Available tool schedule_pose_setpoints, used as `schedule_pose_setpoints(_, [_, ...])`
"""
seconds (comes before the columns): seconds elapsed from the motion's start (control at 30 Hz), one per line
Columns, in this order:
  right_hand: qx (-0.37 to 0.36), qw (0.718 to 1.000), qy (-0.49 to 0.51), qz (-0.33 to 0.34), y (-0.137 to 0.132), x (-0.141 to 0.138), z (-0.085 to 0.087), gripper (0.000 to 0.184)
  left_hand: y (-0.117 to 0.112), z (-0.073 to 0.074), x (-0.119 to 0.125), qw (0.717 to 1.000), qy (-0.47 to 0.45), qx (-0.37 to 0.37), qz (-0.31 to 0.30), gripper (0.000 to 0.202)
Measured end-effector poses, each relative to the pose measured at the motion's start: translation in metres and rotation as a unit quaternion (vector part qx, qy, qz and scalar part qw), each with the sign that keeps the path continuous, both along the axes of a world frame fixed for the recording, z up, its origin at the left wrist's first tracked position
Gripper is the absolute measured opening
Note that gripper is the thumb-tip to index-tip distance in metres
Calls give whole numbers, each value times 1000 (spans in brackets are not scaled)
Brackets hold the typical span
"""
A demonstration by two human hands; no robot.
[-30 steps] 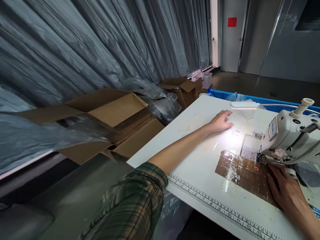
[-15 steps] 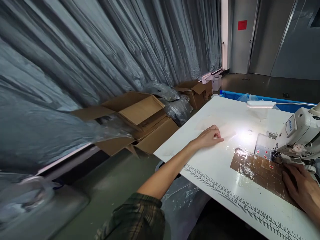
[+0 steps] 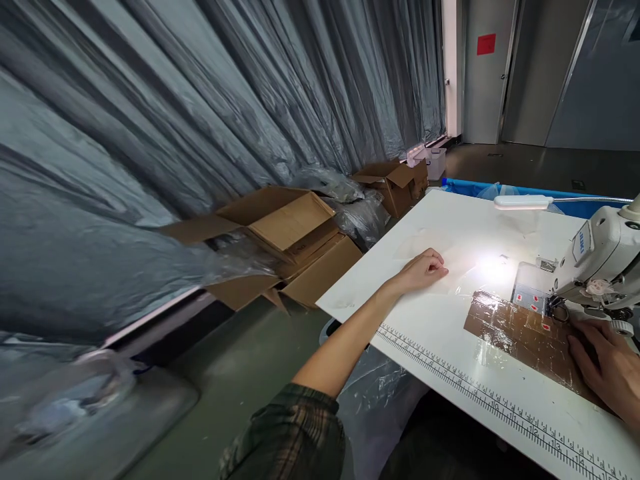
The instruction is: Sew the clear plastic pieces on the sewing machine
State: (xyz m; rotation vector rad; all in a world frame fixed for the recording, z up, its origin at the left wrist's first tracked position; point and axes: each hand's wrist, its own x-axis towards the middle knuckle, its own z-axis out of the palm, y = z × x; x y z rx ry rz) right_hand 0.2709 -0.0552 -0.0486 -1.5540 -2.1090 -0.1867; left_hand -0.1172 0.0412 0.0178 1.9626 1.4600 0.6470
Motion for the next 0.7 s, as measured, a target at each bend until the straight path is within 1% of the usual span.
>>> schedule_pose_setpoints(0.17, [0,1000,4,13,0,-1,0,42,-3,3,-1,999,4,-25,-19,24])
schedule_pose_setpoints(0.3, [-1,1000,-3,11,0,-1,-1,43,-3,4,-2,999,11,-30,-23,29])
schedule_pose_setpoints(0.5, [-11,1000,7,-3,1,0,-4,43,-6,2,2,1000,29,-7,-8,23])
schedule_pose_setpoints(0.6, [-25,1000,3,-9,-1,-2,1,41,-5,0,1,1000,9,-11,-12,20])
schedule_pose_setpoints(0.7, [-34,999,-10,-1,-3,-4,9,42,-3,-1,-2,999,-29,-36,-20,19])
